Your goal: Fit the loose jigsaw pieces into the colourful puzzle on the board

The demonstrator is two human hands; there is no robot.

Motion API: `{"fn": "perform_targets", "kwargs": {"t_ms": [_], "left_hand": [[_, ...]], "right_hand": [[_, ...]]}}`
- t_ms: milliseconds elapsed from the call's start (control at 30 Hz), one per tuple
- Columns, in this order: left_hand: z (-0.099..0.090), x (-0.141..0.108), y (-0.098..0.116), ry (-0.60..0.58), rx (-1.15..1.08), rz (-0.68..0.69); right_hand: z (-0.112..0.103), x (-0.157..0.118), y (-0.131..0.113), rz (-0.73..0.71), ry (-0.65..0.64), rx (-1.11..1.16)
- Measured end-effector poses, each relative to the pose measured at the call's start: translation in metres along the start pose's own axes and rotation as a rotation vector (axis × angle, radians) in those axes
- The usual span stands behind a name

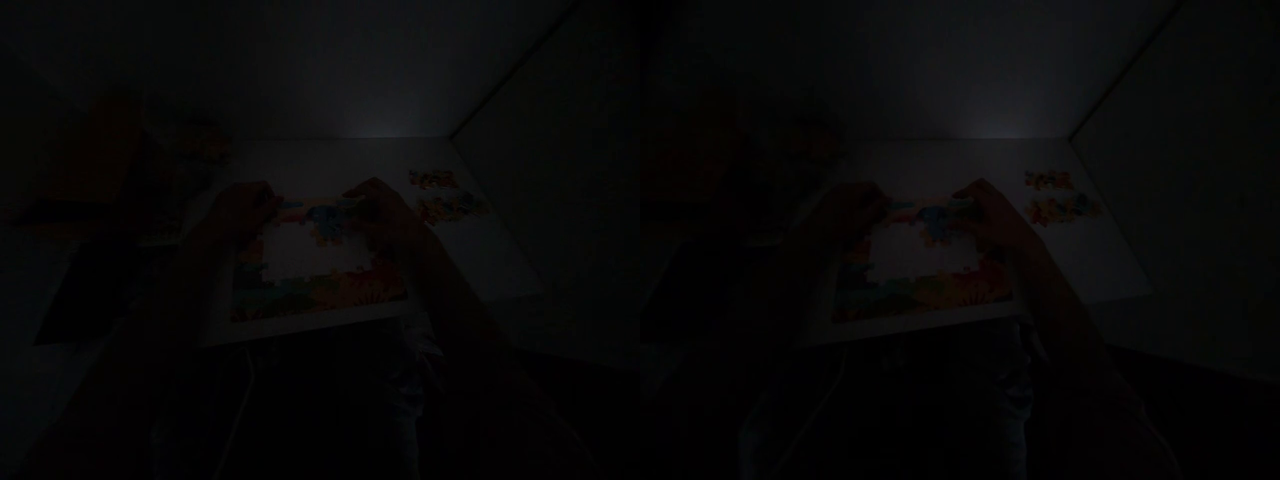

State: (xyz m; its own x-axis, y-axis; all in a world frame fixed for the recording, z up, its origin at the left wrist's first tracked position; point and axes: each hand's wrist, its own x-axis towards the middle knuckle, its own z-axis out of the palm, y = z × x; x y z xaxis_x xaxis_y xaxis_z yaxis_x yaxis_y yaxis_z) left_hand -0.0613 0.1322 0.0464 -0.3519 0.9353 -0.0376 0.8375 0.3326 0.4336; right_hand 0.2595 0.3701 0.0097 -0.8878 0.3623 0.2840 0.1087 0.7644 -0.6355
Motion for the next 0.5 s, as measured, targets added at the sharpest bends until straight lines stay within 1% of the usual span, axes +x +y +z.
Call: {"fn": "perform_targets", "kwargs": {"t_ms": [100,233,367,500], "left_hand": [[0.0,-0.001,0.001,-0.005,-0.001,0.001],[0.001,-0.001,0.0,0.005,-0.007,0.02],[0.003,0.001,-0.003,0.023,0.008,0.023],[0.004,0.003,-0.004,0.02,0.017,0.015]], "right_hand": [[-0.007,-0.004,0.002,-0.002,-0.087,-0.02],[-0.01,-0.006,0.005,-0.025,-0.208,-0.12],[-0.011,-0.008,0.003,-0.029,-0.229,-0.146],[-0.015,-0.008,0.001,0.033,-0.226,-0.138]]}}
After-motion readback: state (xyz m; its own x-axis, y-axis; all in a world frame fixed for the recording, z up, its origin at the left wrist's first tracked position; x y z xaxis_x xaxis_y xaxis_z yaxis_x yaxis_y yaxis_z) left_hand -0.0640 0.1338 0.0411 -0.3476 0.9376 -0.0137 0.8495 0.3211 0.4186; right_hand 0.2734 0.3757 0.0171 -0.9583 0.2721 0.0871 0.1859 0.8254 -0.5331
